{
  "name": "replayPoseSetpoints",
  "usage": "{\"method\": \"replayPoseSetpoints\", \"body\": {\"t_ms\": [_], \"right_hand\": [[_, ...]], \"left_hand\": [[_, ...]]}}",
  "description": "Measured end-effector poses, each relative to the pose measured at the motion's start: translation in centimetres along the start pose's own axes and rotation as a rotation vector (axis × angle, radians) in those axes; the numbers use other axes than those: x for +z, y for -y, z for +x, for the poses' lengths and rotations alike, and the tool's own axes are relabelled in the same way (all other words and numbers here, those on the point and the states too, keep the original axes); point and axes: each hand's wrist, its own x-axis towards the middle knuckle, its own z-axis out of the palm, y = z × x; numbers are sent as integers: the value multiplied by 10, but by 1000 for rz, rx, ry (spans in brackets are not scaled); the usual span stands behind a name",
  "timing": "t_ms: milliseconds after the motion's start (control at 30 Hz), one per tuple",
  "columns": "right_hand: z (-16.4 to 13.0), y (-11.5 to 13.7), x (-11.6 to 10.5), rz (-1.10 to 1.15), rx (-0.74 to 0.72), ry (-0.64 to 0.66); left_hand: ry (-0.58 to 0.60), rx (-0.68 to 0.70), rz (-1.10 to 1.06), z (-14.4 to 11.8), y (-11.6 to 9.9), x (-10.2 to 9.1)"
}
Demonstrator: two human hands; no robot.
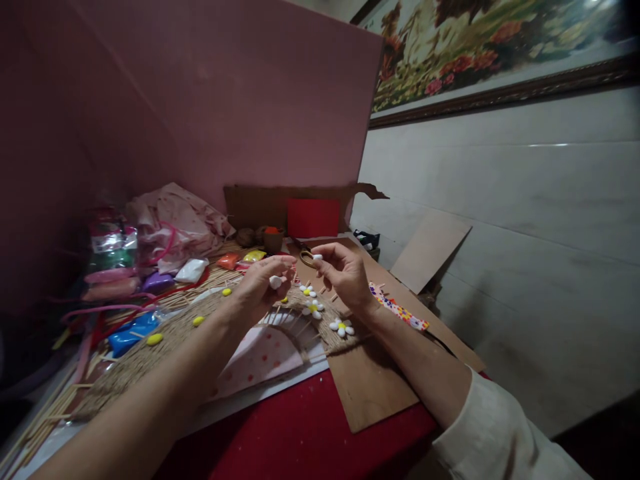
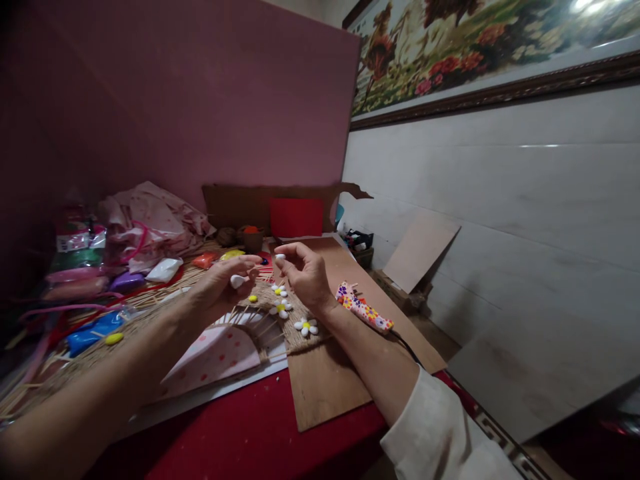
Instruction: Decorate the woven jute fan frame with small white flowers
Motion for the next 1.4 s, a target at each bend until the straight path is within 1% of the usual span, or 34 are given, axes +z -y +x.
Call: {"method": "replayPoseSetpoints", "body": {"t_ms": [100, 167, 400, 533, 667, 867, 1067, 1200, 1333, 1400], "right_hand": [[0, 0, 1, 23, 16, 44], [-1, 1, 1, 9, 11, 61], [-2, 1, 2, -23, 7, 50], [-2, 1, 1, -40, -5, 43], [-2, 1, 2, -53, -12, 42], [-2, 0, 2, -43, -4, 43], [-2, 1, 1, -42, -3, 42], [-1, 0, 2, 3, 29, 50], [-2, -2, 3, 71, 78, 70], [-3, -2, 3, 42, 42, 70]], "left_hand": [[9, 4, -36, -1, -1, 1], [2, -25, -75, -1, -2, 2], [-32, -96, -194, 0, -8, 6], [-44, -62, -237, 1, -7, 7], [-38, -40, -232, 2, -7, 6], [16, -30, -248, 0, -8, 5], [104, -80, -216, -1, -8, 2], [95, -65, -170, 0, -7, 0], [85, -6, -59, -1, -4, 1], [88, -1, 16, -3, -2, 3]]}}
